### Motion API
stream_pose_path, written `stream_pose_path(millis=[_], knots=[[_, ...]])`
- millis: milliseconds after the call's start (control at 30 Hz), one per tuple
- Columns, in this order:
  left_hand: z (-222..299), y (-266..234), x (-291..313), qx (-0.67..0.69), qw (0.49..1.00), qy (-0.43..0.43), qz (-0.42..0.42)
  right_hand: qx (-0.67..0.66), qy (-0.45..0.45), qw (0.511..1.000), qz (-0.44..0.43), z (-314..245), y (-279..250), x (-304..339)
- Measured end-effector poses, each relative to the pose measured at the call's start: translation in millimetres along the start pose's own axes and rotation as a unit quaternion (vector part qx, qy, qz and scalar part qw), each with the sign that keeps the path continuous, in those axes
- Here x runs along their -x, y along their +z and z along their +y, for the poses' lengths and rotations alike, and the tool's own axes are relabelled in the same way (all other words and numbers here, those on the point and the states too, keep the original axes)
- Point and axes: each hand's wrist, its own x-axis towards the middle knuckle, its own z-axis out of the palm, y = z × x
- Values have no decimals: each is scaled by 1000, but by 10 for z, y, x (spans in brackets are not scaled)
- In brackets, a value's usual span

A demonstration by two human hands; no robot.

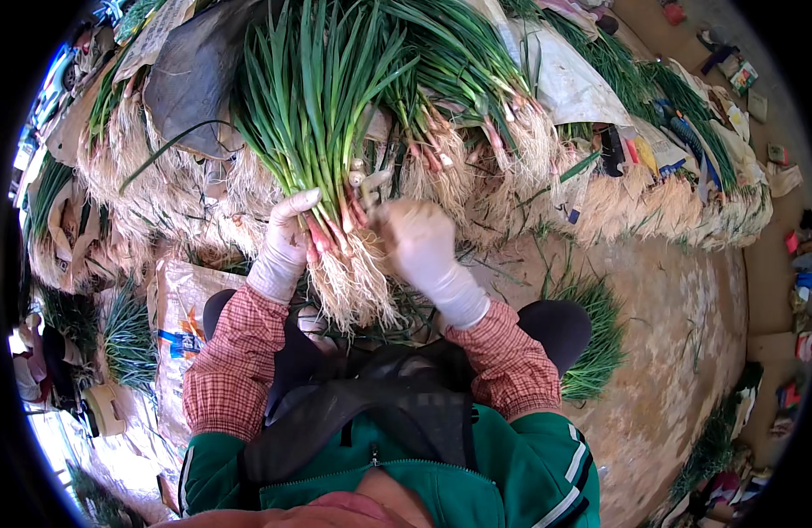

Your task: The person cleans and bundles scallions by hand, pulling individual stalks from a large pile, stripping off outer layers, and gathering them into a bunch.

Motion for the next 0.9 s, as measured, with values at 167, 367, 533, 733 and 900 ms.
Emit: stream_pose_path(millis=[167,367,533,733,900], knots=[[-57,34,-1,54,995,89,7,-3,130,950,-284,136,58,594],[22,63,90,-31,998,35,32,-69,95,949,-291,584,-151,747],[-26,60,71,-31,996,49,75,16,191,980,-42,575,-155,-338],[0,-32,116,18,998,-1,57,54,177,961,-204,-9,-191,-217],[9,-209,130,-18,997,-52,53,-406,317,822,-242,-3,-45,36]])
